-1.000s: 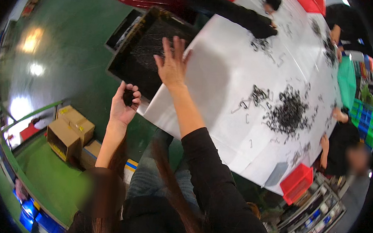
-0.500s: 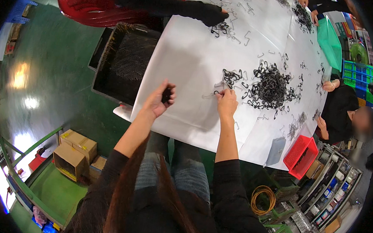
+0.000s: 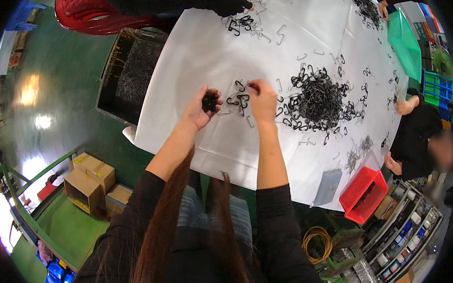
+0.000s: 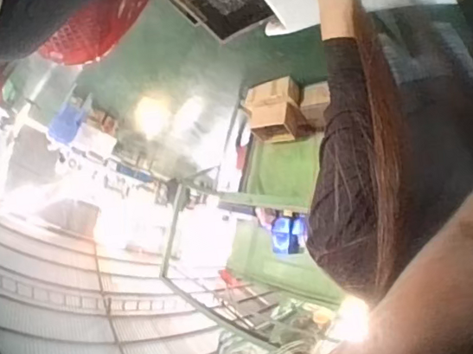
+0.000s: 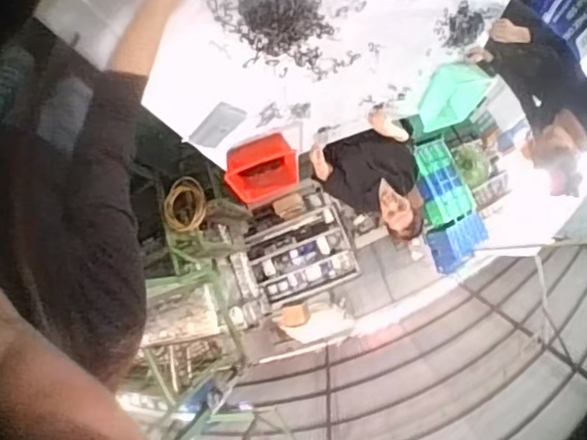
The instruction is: The person sorts small black plastic clips from a mixed pile on a white table, separating them by hand and placing them into a red basket. Another person works alongside at the same table.
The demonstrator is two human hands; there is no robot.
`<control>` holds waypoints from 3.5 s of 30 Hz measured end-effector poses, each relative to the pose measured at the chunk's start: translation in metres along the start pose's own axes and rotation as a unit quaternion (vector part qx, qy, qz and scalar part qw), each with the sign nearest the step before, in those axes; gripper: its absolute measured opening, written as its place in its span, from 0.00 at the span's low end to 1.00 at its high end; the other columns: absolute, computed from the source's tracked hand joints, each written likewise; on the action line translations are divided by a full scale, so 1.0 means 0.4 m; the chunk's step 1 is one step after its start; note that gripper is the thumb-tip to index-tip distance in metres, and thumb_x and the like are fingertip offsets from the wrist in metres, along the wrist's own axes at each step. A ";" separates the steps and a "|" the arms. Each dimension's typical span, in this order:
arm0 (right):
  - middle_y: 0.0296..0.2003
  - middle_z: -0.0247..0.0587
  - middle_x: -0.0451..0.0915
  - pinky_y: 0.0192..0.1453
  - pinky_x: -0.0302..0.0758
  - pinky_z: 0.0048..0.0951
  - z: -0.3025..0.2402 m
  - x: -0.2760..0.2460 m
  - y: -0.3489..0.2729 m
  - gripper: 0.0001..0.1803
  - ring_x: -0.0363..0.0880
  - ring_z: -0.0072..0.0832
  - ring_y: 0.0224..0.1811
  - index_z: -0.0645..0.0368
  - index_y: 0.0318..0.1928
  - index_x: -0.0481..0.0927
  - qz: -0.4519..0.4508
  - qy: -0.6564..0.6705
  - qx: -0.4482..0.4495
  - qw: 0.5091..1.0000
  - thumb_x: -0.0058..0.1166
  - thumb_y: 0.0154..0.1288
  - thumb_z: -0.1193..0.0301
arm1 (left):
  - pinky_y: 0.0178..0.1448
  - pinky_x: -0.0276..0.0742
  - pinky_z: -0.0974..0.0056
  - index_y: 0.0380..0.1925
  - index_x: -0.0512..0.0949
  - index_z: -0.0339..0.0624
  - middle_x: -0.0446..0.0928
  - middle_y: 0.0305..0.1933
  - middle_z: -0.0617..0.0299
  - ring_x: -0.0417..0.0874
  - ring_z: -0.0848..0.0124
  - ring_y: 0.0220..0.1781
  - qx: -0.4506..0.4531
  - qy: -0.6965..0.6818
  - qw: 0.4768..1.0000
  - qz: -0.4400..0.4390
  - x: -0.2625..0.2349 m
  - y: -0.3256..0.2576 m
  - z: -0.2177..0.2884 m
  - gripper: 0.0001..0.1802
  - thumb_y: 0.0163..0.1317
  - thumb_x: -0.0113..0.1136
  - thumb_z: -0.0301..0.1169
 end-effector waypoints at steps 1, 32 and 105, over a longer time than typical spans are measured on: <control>0.29 0.46 0.81 0.38 0.76 0.33 0.016 -0.036 0.002 0.11 0.81 0.36 0.32 0.58 0.39 0.80 0.031 0.075 0.023 0.996 0.60 0.52 0.75 | 0.34 0.77 0.67 0.33 0.77 0.39 0.77 0.32 0.59 0.78 0.66 0.34 0.020 0.008 0.999 0.032 -0.024 -0.005 0.015 0.18 0.65 0.54 0.45; 0.36 0.46 0.79 0.43 0.74 0.37 0.204 -0.150 -0.017 0.12 0.78 0.42 0.41 0.61 0.37 0.80 -0.062 -0.225 0.074 0.969 0.58 0.58 0.65 | 0.44 0.81 0.63 0.46 0.74 0.33 0.77 0.40 0.53 0.80 0.62 0.43 -0.030 -0.038 0.998 -0.046 0.098 -0.035 -0.122 0.21 0.68 0.49 0.42; 0.34 0.41 0.79 0.38 0.74 0.40 0.007 0.000 -0.065 0.09 0.80 0.40 0.35 0.57 0.32 0.78 -0.112 -0.289 0.043 0.950 0.61 0.55 0.66 | 0.48 0.80 0.58 0.46 0.73 0.36 0.76 0.43 0.52 0.78 0.58 0.46 0.041 -0.147 0.988 -0.003 -0.113 -0.142 -0.012 0.20 0.69 0.46 0.42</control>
Point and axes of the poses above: each hand's wrist, its own y-axis towards the middle knuckle, its own x-axis out of the palm, z = x × y, the point moved 9 cm from there along y, towards the middle knuckle
